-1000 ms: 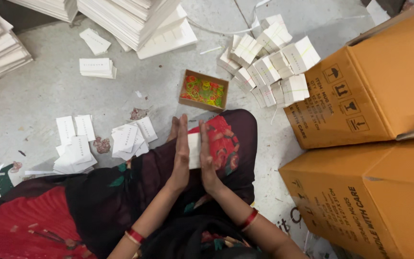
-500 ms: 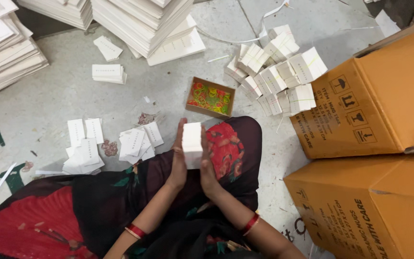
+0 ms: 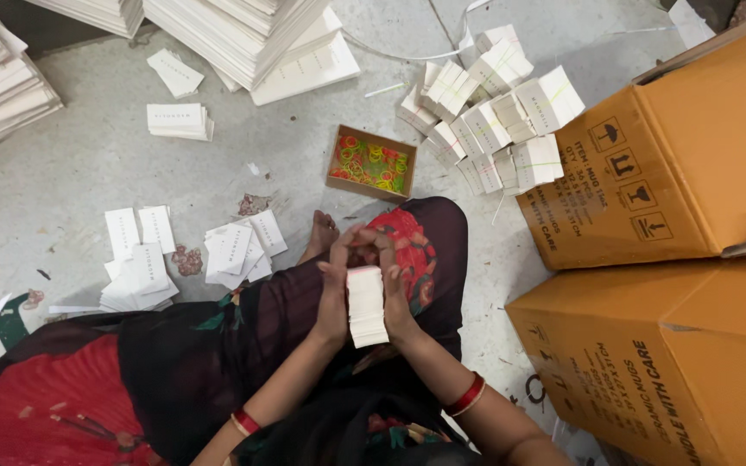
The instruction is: The person sits on the floor and repeatedly gathers small stacks of white paper, aligns them, and secures each bundle with a rubber band. The person then places the finished bundles into a nearby cardboard box.
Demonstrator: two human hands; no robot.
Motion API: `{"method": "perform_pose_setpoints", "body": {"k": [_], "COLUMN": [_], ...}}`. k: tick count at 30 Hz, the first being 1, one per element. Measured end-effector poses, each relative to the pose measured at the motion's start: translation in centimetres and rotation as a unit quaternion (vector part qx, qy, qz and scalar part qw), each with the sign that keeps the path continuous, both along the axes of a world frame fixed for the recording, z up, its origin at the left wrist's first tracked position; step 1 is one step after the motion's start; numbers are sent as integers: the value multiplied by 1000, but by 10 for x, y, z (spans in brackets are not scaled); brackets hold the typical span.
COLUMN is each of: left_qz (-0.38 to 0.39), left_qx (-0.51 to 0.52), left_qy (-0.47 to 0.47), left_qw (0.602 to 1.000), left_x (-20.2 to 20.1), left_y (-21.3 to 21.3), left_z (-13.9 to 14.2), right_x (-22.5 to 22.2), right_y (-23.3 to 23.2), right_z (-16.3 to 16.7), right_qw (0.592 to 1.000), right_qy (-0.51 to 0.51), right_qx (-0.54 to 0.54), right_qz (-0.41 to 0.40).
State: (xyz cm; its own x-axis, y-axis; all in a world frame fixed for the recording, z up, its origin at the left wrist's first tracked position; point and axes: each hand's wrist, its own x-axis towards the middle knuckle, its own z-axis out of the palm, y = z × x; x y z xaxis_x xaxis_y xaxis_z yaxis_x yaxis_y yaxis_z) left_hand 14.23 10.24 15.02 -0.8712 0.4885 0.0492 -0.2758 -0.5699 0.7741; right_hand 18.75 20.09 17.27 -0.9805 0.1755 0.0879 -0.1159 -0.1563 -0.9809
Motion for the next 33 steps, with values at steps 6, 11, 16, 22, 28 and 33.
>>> {"method": "perform_pose_setpoints", "body": {"k": [6,11,16,22,28,33], "left_qz": [89,97,55,36,37,-58], "left_qx": [-134,-166,-122,-22,-43,-56], "left_qy": [120,161,126,-214,-189,-65], "left_qw": [980,968,983,976,980,995], "left_x": [7,3,14,2,2,-4], "left_y": [-6,-1,-3,17,56,73], "left_z": [24,22,15,15,50,46], "right_x": [9,2,19,7,0,35], "right_y": [-9,-9,-10,14,102,203], "right_z": [28,29,13,-45,-66,-71], "right_qw": [993,999,999,969,816,873], "right_qy": [10,-37,15,-175,-215,-42], "right_qx": [105,15,-30,-168,-537,-468], "right_qz": [-45,-25,-14,-44,4,-131]}}
